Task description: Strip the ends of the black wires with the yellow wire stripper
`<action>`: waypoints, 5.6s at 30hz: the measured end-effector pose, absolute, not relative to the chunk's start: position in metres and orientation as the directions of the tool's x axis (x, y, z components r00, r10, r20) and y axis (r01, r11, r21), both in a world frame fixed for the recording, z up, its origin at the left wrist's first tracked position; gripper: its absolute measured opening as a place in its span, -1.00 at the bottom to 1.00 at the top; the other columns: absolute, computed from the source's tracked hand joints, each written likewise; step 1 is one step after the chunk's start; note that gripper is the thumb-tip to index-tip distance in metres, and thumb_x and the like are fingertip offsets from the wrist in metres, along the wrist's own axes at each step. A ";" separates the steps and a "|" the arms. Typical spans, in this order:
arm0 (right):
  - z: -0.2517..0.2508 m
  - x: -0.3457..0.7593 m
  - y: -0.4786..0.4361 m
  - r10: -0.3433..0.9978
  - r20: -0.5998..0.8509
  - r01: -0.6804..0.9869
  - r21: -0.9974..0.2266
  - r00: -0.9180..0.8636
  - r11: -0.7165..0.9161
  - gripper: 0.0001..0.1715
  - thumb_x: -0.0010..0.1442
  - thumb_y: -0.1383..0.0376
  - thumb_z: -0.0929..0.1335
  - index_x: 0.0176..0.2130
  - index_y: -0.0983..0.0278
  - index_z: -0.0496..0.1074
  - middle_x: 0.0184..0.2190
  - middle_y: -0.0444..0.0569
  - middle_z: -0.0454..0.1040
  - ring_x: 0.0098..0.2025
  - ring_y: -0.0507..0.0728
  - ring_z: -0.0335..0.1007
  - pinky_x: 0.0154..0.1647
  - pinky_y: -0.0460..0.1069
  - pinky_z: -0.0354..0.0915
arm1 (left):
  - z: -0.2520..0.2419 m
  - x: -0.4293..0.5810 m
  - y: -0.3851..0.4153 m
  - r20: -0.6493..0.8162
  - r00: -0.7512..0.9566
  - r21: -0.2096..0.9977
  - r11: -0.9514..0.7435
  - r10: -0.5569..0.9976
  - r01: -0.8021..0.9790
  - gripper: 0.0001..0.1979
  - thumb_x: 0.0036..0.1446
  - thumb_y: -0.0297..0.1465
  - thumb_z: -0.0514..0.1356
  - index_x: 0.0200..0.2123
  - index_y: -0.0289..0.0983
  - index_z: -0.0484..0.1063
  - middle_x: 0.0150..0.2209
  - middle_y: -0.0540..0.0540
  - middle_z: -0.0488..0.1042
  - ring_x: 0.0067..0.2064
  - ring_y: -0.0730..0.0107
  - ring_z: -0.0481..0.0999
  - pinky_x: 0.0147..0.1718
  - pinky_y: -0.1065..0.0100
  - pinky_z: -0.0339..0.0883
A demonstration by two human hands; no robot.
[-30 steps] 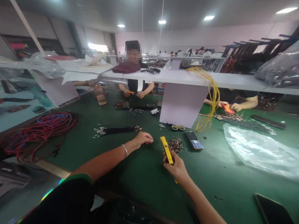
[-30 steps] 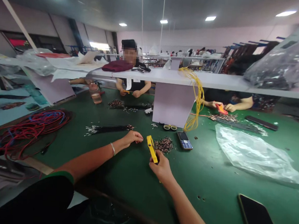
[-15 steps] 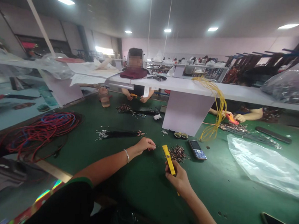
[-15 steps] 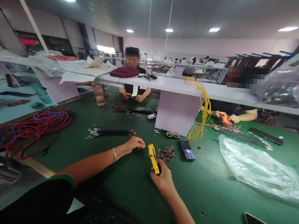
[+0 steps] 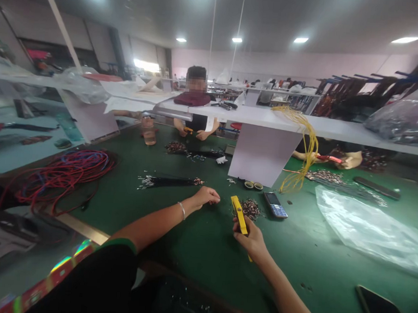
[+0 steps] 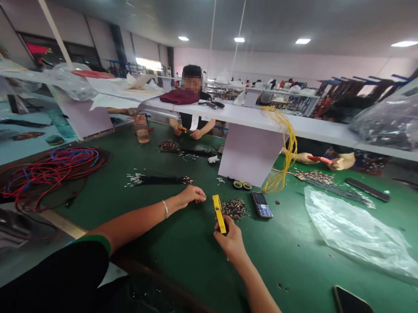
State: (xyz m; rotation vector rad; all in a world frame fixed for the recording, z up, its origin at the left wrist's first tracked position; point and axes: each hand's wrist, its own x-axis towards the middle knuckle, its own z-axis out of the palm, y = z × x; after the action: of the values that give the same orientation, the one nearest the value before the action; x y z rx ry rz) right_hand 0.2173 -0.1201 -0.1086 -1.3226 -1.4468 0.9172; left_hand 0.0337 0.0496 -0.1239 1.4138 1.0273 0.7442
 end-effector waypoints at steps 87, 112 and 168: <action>-0.113 0.214 -0.128 0.976 0.200 0.549 -0.808 -0.089 0.216 -0.61 -0.10 0.20 0.31 -0.22 0.29 0.37 -0.38 -0.03 0.48 -0.34 0.20 0.40 -0.30 0.01 0.28 | -0.126 0.033 0.052 -0.125 0.519 0.969 -0.009 0.846 0.249 -0.93 -0.18 -0.57 0.31 -0.51 -0.38 0.54 -0.62 0.03 0.45 -0.56 0.59 0.36 -0.53 0.51 0.23; -0.116 0.198 -0.137 0.932 0.246 0.732 -0.578 -0.265 0.360 -0.46 -0.14 0.30 0.29 -0.09 0.34 0.42 -0.24 0.08 0.50 -0.27 0.21 0.45 -0.22 0.03 0.36 | -0.121 0.031 0.045 -0.150 0.533 0.973 0.027 0.833 0.231 -0.90 -0.27 -0.51 0.36 -0.55 -0.37 0.54 -0.62 0.02 0.45 -0.55 0.57 0.35 -0.51 0.47 0.20; -0.112 0.193 -0.134 0.916 0.210 0.787 -0.469 -0.343 0.402 -0.46 -0.15 0.40 0.34 -0.09 0.29 0.42 -0.18 0.07 0.51 -0.13 0.27 0.43 -0.07 0.06 0.31 | -0.122 0.025 0.043 -0.124 0.517 0.973 0.003 0.847 0.230 -0.87 -0.26 -0.48 0.36 -0.51 -0.37 0.56 -0.61 0.01 0.46 -0.52 0.53 0.38 -0.48 0.45 0.22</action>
State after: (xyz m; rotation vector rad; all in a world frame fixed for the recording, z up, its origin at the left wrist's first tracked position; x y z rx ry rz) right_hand 0.1934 -0.1344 -0.1124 -1.4560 -2.2259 0.3975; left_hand 0.0253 0.0426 -0.1216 1.5297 0.9651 0.6275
